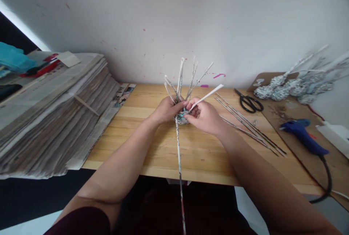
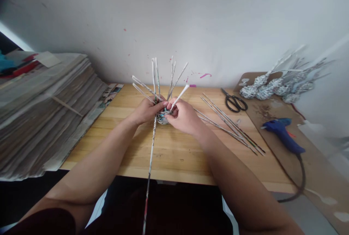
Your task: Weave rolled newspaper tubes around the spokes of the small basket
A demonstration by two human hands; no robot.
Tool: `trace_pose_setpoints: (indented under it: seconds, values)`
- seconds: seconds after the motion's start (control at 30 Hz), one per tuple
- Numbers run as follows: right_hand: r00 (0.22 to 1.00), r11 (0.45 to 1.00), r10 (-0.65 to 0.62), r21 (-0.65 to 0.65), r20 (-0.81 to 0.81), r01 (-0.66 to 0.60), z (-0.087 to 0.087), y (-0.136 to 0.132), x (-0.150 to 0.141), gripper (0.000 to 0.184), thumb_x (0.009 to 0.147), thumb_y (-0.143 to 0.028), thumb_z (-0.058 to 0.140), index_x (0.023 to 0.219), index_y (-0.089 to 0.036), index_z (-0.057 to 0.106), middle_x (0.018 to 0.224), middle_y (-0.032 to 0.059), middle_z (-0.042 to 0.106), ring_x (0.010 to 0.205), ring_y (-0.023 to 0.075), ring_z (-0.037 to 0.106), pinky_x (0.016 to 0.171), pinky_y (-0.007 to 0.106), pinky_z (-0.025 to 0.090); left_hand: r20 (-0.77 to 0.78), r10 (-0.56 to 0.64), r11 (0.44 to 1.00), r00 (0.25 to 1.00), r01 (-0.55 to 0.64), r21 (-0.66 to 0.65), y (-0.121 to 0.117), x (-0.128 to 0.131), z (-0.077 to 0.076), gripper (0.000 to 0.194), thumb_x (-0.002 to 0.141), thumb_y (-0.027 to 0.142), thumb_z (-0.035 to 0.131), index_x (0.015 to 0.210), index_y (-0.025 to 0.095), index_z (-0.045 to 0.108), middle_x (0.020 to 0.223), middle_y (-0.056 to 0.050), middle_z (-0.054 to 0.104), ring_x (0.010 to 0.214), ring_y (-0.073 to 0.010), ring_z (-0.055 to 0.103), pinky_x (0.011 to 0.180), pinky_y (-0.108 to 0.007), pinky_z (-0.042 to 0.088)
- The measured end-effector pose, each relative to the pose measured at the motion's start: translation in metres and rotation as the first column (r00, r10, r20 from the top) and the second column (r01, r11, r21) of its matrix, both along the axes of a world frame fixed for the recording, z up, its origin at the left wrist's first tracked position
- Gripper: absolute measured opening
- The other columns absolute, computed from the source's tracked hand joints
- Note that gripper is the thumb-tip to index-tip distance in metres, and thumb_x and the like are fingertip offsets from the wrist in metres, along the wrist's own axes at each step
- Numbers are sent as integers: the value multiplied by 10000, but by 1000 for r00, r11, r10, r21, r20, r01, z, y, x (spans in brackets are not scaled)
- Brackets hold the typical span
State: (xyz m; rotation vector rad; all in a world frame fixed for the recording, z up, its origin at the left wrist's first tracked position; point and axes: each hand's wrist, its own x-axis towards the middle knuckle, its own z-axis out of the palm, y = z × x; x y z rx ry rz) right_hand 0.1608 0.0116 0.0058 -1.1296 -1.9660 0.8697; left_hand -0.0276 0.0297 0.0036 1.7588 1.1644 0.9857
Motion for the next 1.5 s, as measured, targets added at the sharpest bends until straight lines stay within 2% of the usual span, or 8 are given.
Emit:
trace_pose_setpoints:
  seconds: [0.23, 0.47, 0.53, 0.67, 0.8, 1.03, 1.33, 1.5]
  values:
    - [990, 987, -131, 89, -60, 136, -9, -8, -15, 266, 742, -242, 707, 904, -248, 496, 834, 8, 620, 737, 176, 581, 650, 309, 454, 77, 17, 998, 997, -13, -56, -3, 1, 0, 319, 874, 463, 663, 806, 152, 674, 659, -5, 618, 614, -122, 548, 580, -239, 414]
    - [965, 976, -206, 37, -164, 214, -20, -8, -23, 269, 756, -218, 654, 963, -245, 484, 865, 9, 604, 770, 180, 577, 671, 310, 460, 154, -59, 993, 986, 73, -90, -5, 3, -1, 389, 834, 522, 713, 743, 153, 628, 626, -2, 603, 566, -111, 524, 549, -245, 398]
    - [970, 982, -180, 25, -165, 186, -20, -6, -20, 264, 773, -217, 650, 988, -240, 498, 875, 8, 610, 765, 170, 579, 667, 301, 459, 113, -57, 996, 992, 64, -61, -4, 4, -2, 369, 848, 501, 699, 747, 152, 638, 630, -6, 614, 573, -114, 534, 554, -244, 405]
    - [997, 996, 4, -87, -82, -11, -8, 2, -3, 359, 755, -237, 726, 1053, -233, 527, 854, -15, 618, 676, 139, 564, 617, 283, 451, 66, 3, 1000, 998, -4, 3, -2, 4, -5, 315, 863, 454, 680, 774, 155, 642, 665, -11, 644, 614, -125, 572, 593, -248, 437]
    - [990, 985, 136, -107, 24, -133, 1, 11, 14, 237, 753, -173, 726, 939, -219, 586, 736, -32, 584, 635, 138, 558, 607, 288, 441, -11, 27, 999, 1000, -27, 17, -3, 3, -2, 278, 886, 413, 646, 781, 156, 655, 686, -21, 658, 640, -137, 593, 624, -261, 456]
    - [990, 993, 120, -34, 75, -117, -4, 11, 13, 143, 774, -168, 724, 868, -202, 622, 895, 7, 584, 635, 113, 567, 593, 285, 440, -33, -32, 999, 999, 32, -3, -3, 2, 1, 227, 898, 348, 623, 774, 161, 652, 658, -10, 650, 617, -122, 586, 627, -249, 464]
    - [998, 996, 63, -61, 29, -61, -5, 11, 8, 154, 732, -148, 734, 823, -197, 620, 811, -6, 584, 652, 118, 528, 606, 275, 418, -154, 51, 997, 987, -42, 66, -4, 4, 1, 219, 904, 344, 615, 792, 165, 672, 709, -23, 689, 683, -141, 615, 653, -254, 462]
    - [997, 995, 74, -69, 18, -72, -4, 10, 9, 160, 718, -189, 771, 792, -192, 629, 822, 1, 612, 683, 129, 565, 633, 285, 438, -137, 54, 994, 989, -39, 103, -3, 7, -3, 207, 904, 355, 610, 820, 170, 650, 693, -8, 678, 651, -138, 605, 634, -254, 450]
